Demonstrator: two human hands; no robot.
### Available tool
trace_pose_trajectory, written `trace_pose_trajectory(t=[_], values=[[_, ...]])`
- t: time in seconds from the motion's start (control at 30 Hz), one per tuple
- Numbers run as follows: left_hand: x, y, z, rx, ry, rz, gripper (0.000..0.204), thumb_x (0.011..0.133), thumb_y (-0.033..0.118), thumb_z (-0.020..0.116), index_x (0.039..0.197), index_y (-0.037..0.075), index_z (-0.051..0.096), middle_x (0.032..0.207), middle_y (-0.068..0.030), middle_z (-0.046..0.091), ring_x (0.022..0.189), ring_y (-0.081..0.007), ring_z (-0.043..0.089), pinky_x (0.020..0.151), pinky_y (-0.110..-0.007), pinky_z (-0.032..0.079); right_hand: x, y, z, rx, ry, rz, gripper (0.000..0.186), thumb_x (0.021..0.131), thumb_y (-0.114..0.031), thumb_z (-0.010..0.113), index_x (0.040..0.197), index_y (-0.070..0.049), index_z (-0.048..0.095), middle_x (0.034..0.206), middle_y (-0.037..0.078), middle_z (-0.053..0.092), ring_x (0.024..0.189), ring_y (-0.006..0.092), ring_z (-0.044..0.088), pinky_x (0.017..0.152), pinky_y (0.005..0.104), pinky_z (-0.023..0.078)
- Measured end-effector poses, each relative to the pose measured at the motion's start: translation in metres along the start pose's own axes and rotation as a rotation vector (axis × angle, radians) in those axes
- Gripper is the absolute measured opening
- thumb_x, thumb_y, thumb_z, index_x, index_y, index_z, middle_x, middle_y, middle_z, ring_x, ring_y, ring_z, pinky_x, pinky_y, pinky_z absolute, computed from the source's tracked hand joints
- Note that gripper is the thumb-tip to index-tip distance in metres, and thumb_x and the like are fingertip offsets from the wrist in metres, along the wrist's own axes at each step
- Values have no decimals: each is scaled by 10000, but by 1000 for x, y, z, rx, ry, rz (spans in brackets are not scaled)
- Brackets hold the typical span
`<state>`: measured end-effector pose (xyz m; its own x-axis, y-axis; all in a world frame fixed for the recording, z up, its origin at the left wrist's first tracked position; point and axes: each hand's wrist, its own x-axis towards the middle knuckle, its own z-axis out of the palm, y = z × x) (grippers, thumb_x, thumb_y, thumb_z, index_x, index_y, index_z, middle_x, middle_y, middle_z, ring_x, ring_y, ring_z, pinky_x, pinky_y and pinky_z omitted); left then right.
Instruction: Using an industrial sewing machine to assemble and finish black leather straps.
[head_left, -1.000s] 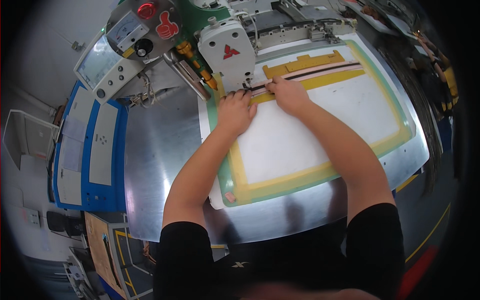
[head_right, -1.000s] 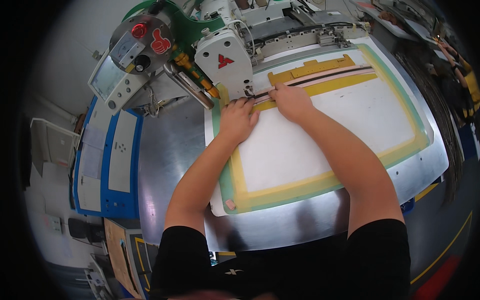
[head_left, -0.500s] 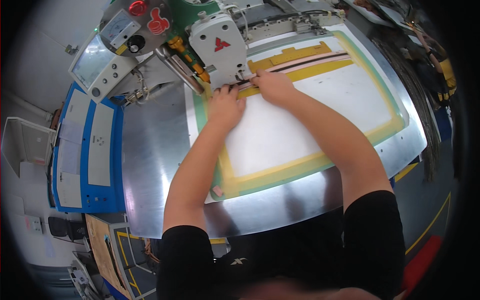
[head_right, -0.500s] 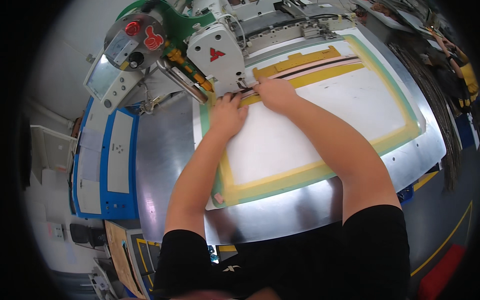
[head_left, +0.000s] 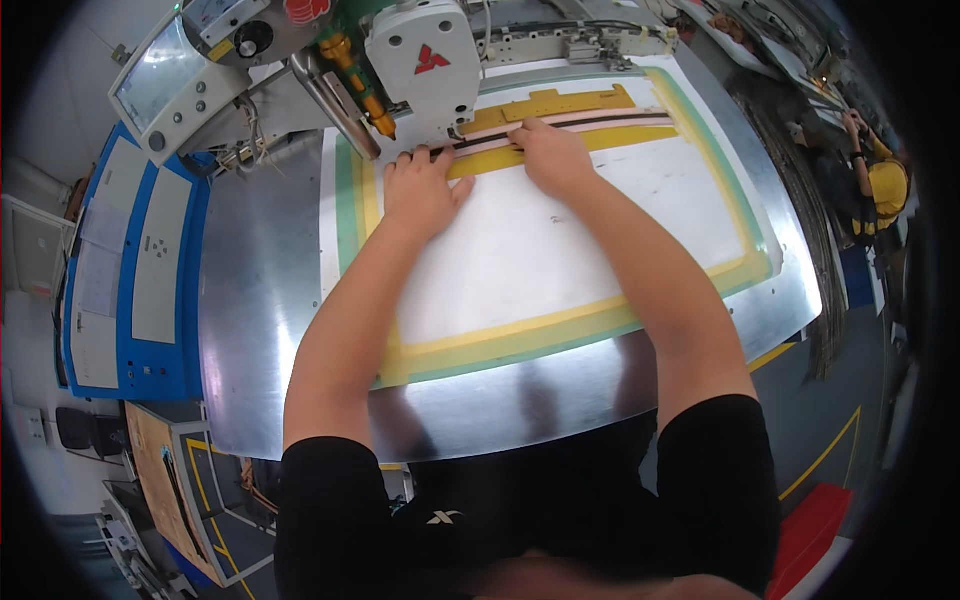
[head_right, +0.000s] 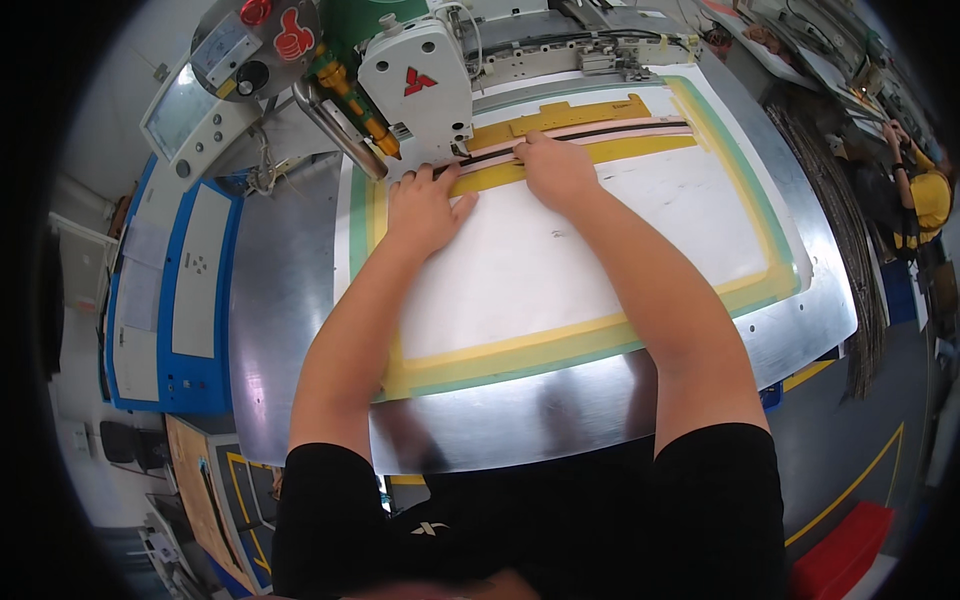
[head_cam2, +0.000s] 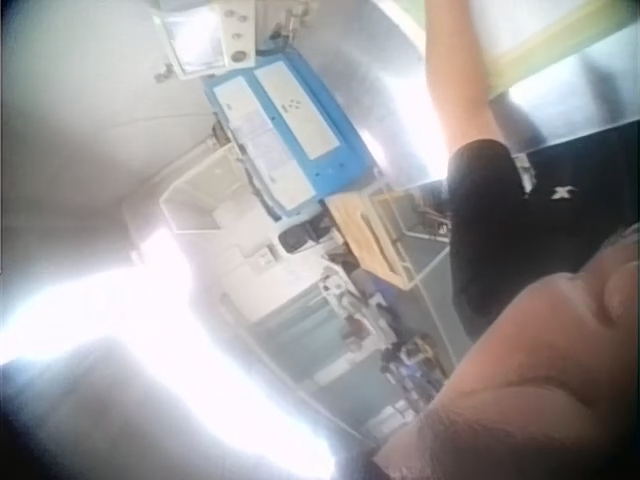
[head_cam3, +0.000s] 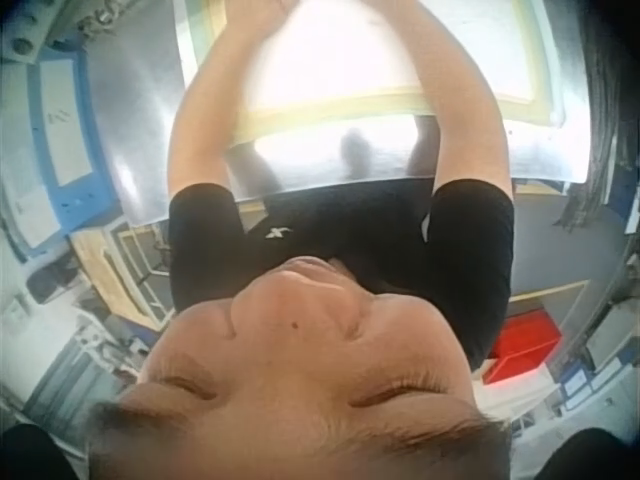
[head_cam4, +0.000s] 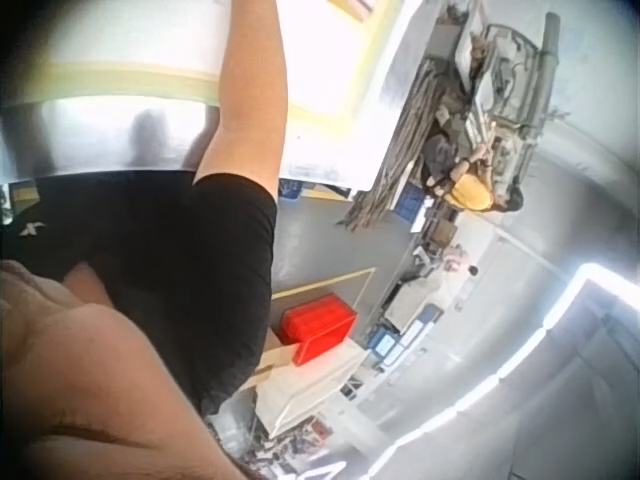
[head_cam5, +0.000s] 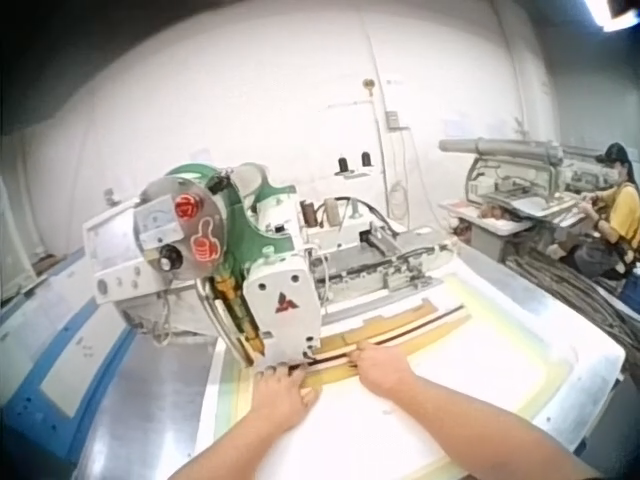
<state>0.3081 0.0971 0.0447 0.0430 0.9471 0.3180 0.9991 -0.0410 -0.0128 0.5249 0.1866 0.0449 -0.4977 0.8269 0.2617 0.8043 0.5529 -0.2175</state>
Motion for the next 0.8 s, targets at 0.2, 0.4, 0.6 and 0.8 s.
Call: trace_pose_trajectory(t=[0.2, 0.4, 0.6, 0.8], values=[[3, 6, -7, 22, -70, -40, 585, 940, 539, 643, 1386, 160, 656, 1257, -169, 653, 1149, -367, 621, 1014, -509, 439, 0, -12, -2, 22, 5, -10, 347, 954, -56, 511, 1222, -122, 721, 1191, 94, 664, 1086, 303, 694, 881, 456, 564], [-2, 18, -4, -74, -36, -84, 641, 940, 556, 636, 1448, 166, 610, 1329, -207, 615, 1263, -404, 573, 1073, -507, 426, 0, -22, 1, 53, 15, -42, 261, 944, -55, 543, 1131, -82, 723, 1178, 109, 650, 1046, 312, 710, 860, 446, 584], [3, 33, -19, 0, -127, -139, 608, 946, 523, 620, 1419, 140, 619, 1348, -193, 609, 1269, -378, 572, 1068, -518, 438, 0, -24, -5, 53, -25, -63, 272, 951, -76, 552, 1149, -104, 737, 1175, 105, 656, 1049, 315, 707, 865, 447, 584], [0, 25, -8, -88, -62, -125, 530, 930, 421, 611, 1299, 43, 650, 1341, -187, 618, 1235, -367, 586, 1051, -522, 447, -3, -3, -16, 64, 10, -65, 281, 964, -88, 550, 1146, -124, 762, 1154, 90, 674, 1068, 308, 702, 901, 457, 571]])
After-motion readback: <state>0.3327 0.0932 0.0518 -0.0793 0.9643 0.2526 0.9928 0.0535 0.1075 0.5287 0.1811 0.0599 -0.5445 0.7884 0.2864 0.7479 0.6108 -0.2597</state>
